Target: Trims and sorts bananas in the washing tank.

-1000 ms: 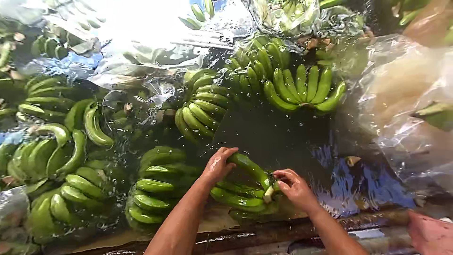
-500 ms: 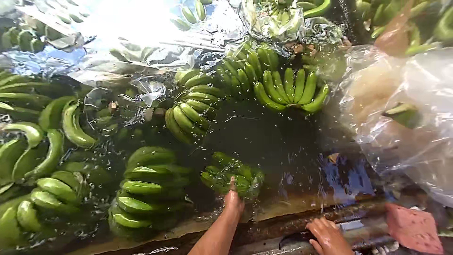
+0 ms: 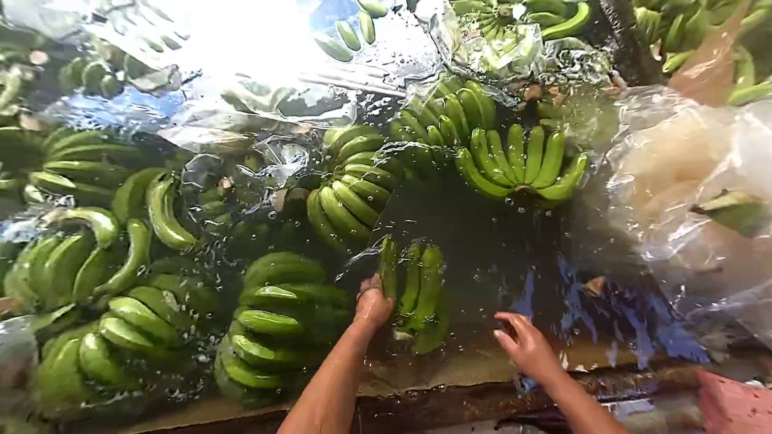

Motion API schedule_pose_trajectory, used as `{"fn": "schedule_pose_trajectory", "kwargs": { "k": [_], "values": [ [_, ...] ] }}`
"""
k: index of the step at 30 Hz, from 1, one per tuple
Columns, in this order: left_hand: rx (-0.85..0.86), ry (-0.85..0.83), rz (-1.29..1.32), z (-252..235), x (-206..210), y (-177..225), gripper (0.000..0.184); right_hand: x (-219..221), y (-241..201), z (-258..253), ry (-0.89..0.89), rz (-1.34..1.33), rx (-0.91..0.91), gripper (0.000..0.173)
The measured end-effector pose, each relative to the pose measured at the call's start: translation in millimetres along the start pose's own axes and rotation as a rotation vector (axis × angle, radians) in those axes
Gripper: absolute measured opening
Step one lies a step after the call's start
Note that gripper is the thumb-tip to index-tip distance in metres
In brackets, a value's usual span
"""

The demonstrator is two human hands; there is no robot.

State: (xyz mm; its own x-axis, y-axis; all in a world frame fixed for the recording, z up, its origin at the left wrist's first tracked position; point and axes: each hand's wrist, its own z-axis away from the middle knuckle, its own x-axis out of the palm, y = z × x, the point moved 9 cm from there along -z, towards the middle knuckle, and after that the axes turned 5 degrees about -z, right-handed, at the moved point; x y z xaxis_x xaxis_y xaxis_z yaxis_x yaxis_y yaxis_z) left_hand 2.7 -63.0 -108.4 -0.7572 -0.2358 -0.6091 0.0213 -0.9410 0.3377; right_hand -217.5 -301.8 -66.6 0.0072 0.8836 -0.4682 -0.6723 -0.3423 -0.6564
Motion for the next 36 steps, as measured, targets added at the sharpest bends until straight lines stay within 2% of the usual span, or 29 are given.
{"fn": "schedule_pose_trajectory", "kwargs": {
  "k": [3, 5, 6, 8, 11, 13, 15, 18, 20, 23, 26, 28, 30, 33, 36],
  "values": [
    [0.228, 0.101, -0.12, 31, -23, 40, 0.051, 37, -36, -65, -0.048, -0.313, 0.05, 0.069],
    [0.344, 0.005, -0.161, 54, -7, 57, 0.053, 63, -59, -88, -0.09, -0.449, 0.09, 0.083],
    [0.351, -0.059, -0.202, 60, 6, 57, 0.061, 72, -71, -94, -0.112, -0.457, 0.107, 0.083],
    [0.286, -0.086, -0.337, 58, 20, 47, 0.074, 78, -92, -100, -0.106, -0.441, 0.096, 0.071],
    [0.295, 0.068, -0.471, 47, 12, 39, 0.071, 63, -124, -87, -0.065, -0.451, -0.035, 0.059],
    [0.369, 0.092, -0.467, 46, 6, 37, 0.069, 58, -119, -75, -0.051, -0.547, -0.058, 0.05],
    [0.408, 0.075, -0.421, 47, -1, 37, 0.076, 63, -94, -66, -0.006, -0.602, -0.016, 0.06],
    [0.469, 0.298, -0.096, 59, -15, 36, 0.072, 107, -60, -47, -0.087, -0.73, 0.235, 0.086],
    [0.365, 0.332, 0.21, 68, -17, 29, 0.066, 133, -53, -38, -0.083, -0.822, 0.34, 0.083],
    [0.164, 0.303, 0.714, 82, -14, 13, 0.049, 134, -44, -39, -0.07, -0.791, 0.375, 0.084],
    [0.121, 0.333, 1.089, 81, -12, -2, 0.032, 117, -39, -46, 0.001, -0.724, 0.284, 0.076],
    [0.105, 0.329, 1.27, 80, -11, -7, 0.036, 108, -39, -52, 0.03, -0.671, 0.196, 0.073],
    [0.079, 0.318, 1.423, 80, -13, -8, 0.049, 102, -44, -57, 0.044, -0.645, 0.132, 0.069],
    [0.108, 0.275, 1.635, 78, -24, -8, 0.058, 102, -49, -59, 0.041, -0.666, 0.146, 0.064],
    [0.124, 0.121, 2.069, 77, -44, 1, 0.073, 114, -50, -62, 0.036, -0.682, 0.183, 0.069]
  ]
}}
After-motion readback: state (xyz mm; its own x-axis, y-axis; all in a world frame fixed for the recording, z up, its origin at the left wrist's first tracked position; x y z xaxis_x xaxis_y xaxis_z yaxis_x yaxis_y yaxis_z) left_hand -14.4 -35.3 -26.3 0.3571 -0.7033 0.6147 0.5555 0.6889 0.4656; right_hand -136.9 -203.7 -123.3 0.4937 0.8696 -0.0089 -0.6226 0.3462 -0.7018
